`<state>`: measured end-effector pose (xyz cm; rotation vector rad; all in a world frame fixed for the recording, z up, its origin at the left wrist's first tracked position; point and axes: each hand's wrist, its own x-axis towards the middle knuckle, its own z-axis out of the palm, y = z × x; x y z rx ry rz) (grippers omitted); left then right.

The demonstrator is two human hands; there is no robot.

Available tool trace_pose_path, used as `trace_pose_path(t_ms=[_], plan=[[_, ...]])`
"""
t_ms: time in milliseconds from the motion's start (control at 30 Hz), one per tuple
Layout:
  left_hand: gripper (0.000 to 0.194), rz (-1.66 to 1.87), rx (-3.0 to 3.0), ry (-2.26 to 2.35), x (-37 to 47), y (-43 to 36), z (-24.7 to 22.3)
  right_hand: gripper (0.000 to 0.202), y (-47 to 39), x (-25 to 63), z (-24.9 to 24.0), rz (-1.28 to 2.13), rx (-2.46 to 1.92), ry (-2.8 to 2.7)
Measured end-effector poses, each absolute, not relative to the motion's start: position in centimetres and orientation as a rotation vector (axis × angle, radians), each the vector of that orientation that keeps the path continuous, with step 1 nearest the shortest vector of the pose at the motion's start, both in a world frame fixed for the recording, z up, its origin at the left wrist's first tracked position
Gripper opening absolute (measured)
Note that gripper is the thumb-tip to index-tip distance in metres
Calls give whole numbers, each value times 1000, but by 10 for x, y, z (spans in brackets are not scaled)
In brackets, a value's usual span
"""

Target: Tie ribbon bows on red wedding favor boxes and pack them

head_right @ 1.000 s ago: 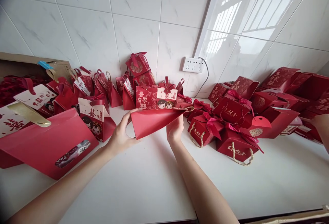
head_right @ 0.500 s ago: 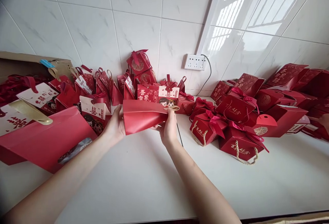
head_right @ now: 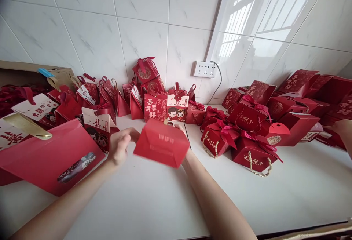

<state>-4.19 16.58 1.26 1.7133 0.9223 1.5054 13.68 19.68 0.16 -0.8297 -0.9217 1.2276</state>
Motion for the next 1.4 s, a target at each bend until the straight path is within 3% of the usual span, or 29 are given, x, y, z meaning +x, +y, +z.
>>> trace_pose_path(t_ms=[133,533,767,1400], plan=[[54,1660,1625,1146,-45,179,5,29,193,141,10,1176,-852,-955],[26,1617,1749,920,-46,166,31,23,170,126,20,558,-744,-1453],[16,1585,1716,1169,-39,157,48,22,163,123,24,542,-733,-1505],[19,1547,1647,1161,-40,162,44,25,163,118,23,625,-809,-1429]])
